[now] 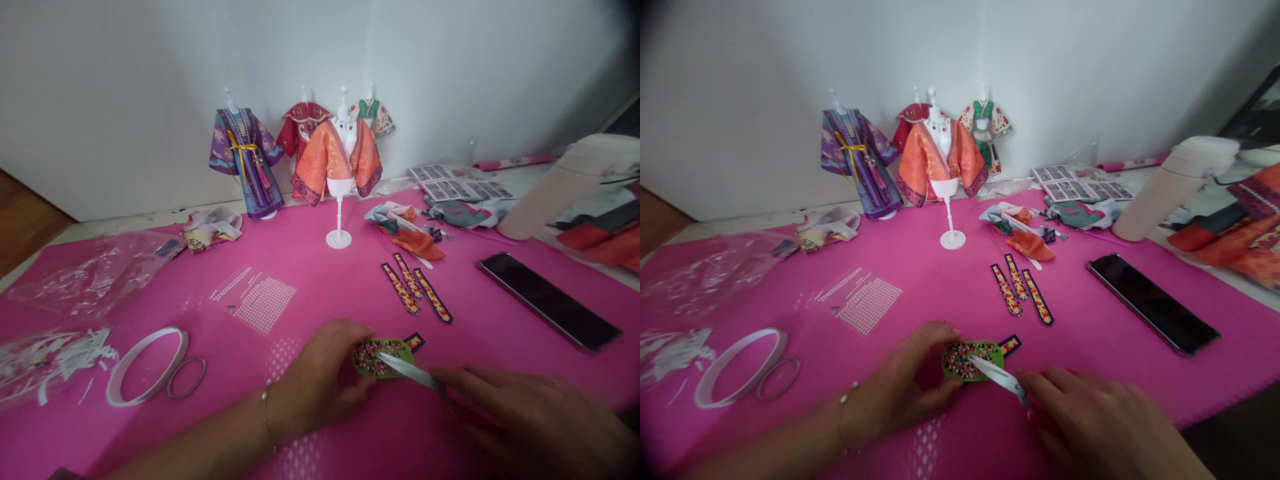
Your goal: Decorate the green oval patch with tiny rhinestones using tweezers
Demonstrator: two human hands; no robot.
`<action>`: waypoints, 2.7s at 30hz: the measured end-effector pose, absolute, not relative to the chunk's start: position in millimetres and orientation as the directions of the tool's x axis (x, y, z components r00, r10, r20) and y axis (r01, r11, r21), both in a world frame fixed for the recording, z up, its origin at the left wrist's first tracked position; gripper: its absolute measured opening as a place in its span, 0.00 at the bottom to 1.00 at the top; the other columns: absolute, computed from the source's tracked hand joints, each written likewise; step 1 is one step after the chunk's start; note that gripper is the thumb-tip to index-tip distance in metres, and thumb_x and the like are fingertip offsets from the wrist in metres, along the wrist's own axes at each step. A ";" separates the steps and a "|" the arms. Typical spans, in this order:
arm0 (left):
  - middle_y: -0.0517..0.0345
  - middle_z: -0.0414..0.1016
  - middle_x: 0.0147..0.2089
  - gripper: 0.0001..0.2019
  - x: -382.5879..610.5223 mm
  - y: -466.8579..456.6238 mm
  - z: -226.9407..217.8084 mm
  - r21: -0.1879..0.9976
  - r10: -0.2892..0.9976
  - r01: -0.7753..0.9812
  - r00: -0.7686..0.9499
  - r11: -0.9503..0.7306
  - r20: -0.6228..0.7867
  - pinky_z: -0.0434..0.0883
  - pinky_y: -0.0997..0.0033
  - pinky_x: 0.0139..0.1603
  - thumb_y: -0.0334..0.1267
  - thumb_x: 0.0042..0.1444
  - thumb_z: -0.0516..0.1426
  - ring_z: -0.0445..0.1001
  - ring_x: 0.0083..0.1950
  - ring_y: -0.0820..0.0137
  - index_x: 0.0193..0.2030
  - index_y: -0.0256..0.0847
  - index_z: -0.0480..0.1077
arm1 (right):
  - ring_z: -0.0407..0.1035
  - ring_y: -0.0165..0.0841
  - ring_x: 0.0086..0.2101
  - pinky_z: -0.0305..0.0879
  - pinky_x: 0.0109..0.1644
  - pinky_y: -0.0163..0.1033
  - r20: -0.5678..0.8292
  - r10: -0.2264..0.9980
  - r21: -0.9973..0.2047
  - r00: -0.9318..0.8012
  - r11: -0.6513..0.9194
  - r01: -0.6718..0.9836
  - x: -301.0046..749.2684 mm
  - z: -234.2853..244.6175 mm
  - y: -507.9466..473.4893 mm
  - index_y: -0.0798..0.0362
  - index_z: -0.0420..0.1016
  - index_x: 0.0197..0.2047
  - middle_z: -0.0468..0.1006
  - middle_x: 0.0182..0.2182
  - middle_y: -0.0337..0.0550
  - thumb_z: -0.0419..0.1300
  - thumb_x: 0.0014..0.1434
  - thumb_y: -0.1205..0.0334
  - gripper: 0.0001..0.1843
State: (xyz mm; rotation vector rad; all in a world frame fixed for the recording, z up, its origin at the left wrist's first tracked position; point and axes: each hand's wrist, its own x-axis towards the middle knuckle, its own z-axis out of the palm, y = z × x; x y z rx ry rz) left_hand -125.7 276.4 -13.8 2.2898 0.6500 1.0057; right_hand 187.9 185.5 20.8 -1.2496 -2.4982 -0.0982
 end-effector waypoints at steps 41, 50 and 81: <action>0.48 0.85 0.54 0.19 -120.9 282.1 -15.0 0.615 0.753 0.454 0.516 -0.645 0.408 0.85 0.48 0.57 0.27 0.69 0.63 0.84 0.54 0.53 0.64 0.44 0.71 | 0.80 0.34 0.21 0.63 0.21 0.39 0.318 0.781 -0.058 -0.538 0.582 0.811 190.3 19.4 196.2 0.46 0.85 0.54 0.87 0.32 0.37 0.58 0.71 0.68 0.16; 0.45 0.86 0.58 0.14 -122.8 285.7 -6.8 0.665 0.740 0.390 0.552 -0.637 0.385 0.83 0.45 0.63 0.31 0.69 0.66 0.84 0.59 0.51 0.59 0.44 0.76 | 0.84 0.36 0.24 0.70 0.24 0.40 0.328 0.771 -0.062 -0.546 0.594 0.802 179.3 21.5 206.3 0.48 0.84 0.53 0.88 0.32 0.38 0.57 0.70 0.72 0.17; 0.36 0.82 0.69 0.22 -125.6 279.9 -4.7 0.524 0.654 0.419 0.628 -0.741 0.422 0.72 0.18 0.79 0.32 0.73 0.65 0.83 0.70 0.43 0.71 0.45 0.80 | 0.84 0.36 0.24 0.72 0.23 0.41 0.309 0.774 -0.066 -0.552 0.597 0.800 175.8 22.9 211.6 0.47 0.84 0.55 0.87 0.32 0.35 0.58 0.66 0.72 0.20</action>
